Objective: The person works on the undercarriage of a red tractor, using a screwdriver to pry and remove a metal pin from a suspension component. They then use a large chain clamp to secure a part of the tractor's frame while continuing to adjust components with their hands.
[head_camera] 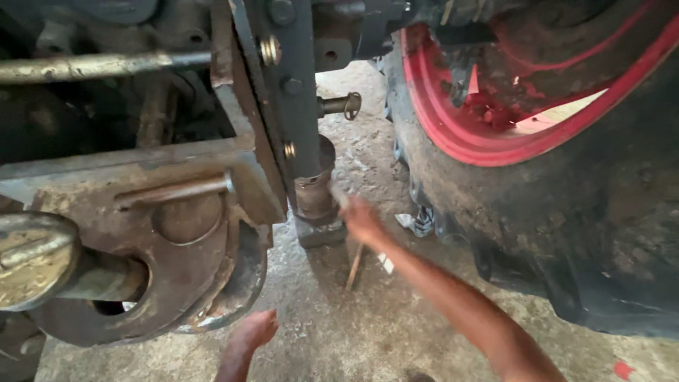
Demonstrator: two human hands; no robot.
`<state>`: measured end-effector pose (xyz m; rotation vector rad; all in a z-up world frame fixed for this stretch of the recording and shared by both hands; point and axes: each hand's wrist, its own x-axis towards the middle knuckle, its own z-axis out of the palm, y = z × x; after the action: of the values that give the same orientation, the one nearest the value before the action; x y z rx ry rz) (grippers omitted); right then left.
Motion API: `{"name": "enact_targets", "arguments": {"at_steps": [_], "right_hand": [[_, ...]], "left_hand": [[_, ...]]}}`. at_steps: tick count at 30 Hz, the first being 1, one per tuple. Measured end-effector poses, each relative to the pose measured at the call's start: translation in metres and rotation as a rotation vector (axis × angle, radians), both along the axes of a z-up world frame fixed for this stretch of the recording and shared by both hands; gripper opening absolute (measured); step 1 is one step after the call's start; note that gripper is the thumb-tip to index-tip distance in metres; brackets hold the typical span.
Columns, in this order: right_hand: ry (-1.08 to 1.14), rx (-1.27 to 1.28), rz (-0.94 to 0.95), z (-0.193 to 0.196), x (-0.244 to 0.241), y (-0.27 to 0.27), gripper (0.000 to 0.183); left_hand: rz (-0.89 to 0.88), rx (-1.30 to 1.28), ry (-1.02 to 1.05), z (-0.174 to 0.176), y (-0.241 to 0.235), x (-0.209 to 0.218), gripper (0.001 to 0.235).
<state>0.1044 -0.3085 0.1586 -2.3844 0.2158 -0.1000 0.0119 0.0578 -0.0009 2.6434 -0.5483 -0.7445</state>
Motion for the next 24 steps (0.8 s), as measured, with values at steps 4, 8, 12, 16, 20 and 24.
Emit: {"name": "enact_targets", "arguments": {"at_steps": [4, 8, 12, 16, 20, 24], "right_hand": [[-0.053, -0.1, 0.008, 0.048, 0.03, -0.039, 0.033], [-0.013, -0.236, 0.177, 0.072, 0.037, -0.053, 0.029], [0.076, -0.371, 0.148, 0.079, 0.052, -0.064, 0.026], [-0.017, 0.053, -0.06, 0.02, 0.054, -0.022, 0.022], [0.175, 0.971, -0.18, -0.006, 0.042, 0.038, 0.022], [0.294, 1.243, -0.113, 0.018, -0.005, 0.038, 0.017]], "left_hand": [[0.002, 0.102, 0.079, 0.007, -0.009, 0.0, 0.027], [-0.038, 0.111, 0.098, 0.008, -0.036, 0.003, 0.028], [-0.032, 0.152, 0.11, 0.005, -0.049, 0.001, 0.028], [-0.033, 0.119, 0.063, -0.003, -0.051, 0.0, 0.028], [-0.11, 0.244, 0.139, -0.018, -0.073, 0.008, 0.03], [-0.144, 0.189, 0.112, -0.032, -0.122, 0.021, 0.027]]}}
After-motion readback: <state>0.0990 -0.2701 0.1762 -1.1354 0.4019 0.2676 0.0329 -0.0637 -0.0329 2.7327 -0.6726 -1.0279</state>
